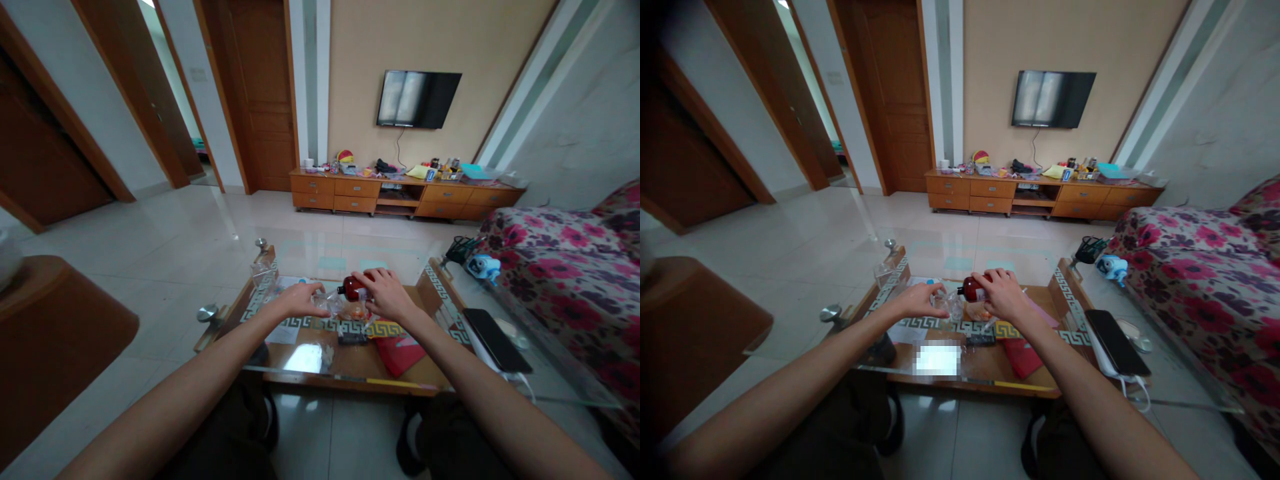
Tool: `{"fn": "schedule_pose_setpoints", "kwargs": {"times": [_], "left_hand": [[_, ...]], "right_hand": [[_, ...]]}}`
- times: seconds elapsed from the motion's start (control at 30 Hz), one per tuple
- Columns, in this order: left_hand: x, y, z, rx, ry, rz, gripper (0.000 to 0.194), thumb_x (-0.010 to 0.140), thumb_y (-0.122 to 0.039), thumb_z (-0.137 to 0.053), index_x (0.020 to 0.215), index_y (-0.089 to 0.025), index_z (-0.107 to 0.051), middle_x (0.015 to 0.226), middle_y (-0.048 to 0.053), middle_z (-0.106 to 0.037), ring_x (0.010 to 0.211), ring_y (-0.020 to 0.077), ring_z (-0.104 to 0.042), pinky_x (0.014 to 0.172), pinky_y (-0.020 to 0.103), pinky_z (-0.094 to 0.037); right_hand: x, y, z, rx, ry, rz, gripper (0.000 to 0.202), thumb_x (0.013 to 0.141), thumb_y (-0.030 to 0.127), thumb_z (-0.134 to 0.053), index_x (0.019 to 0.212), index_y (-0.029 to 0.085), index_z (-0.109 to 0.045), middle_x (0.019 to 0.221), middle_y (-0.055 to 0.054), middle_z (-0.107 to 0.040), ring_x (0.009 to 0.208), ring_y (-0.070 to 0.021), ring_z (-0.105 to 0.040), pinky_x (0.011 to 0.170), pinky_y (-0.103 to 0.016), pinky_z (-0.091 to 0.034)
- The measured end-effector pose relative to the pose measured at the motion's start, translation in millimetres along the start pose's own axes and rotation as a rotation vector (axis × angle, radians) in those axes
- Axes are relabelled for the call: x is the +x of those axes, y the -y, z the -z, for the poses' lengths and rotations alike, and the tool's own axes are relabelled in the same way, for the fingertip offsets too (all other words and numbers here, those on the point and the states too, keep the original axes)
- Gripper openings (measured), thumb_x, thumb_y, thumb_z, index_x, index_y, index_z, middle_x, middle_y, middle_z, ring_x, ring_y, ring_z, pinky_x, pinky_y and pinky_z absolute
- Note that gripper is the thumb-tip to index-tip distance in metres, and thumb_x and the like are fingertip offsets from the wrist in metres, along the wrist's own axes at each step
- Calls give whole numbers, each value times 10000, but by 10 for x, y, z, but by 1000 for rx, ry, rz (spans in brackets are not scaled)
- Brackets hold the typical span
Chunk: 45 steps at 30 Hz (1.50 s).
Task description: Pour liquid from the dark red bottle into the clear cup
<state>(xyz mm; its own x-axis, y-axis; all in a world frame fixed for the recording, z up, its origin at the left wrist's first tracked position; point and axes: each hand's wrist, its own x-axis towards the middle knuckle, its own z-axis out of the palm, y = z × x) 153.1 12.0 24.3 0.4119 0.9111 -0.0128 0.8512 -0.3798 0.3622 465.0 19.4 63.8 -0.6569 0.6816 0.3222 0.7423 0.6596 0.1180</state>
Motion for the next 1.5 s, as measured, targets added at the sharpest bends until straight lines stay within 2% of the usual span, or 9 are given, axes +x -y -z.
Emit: {"fn": "schedule_pose_setpoints", "kwargs": {"times": [0.37,1.07,1.5], "left_hand": [[0,-10,6,-16,10,0,761,697,-765,-761,1254,-259,-646,1091,107,-769,974,343,-726,815,404,-530],[-21,-19,14,-1,-7,24,773,681,-761,-776,1264,-265,-659,1062,101,-760,962,326,-713,814,401,-533],[-12,41,-14,-20,-12,-4,808,684,-790,-765,1291,-270,-646,1103,113,-752,990,350,-709,824,423,-530]], "right_hand": [[1,4,-8,-2,-5,4,798,821,280,-690,1565,310,-403,1323,-124,-613,1165,-336,-510,1003,-465,-365],[10,5,-12,-7,4,7,821,819,277,-696,1578,319,-387,1348,-124,-606,1167,-344,-517,990,-467,-371],[21,28,-16,-16,-8,4,795,826,256,-676,1565,330,-393,1311,-117,-624,1141,-350,-521,977,-473,-378]]}}
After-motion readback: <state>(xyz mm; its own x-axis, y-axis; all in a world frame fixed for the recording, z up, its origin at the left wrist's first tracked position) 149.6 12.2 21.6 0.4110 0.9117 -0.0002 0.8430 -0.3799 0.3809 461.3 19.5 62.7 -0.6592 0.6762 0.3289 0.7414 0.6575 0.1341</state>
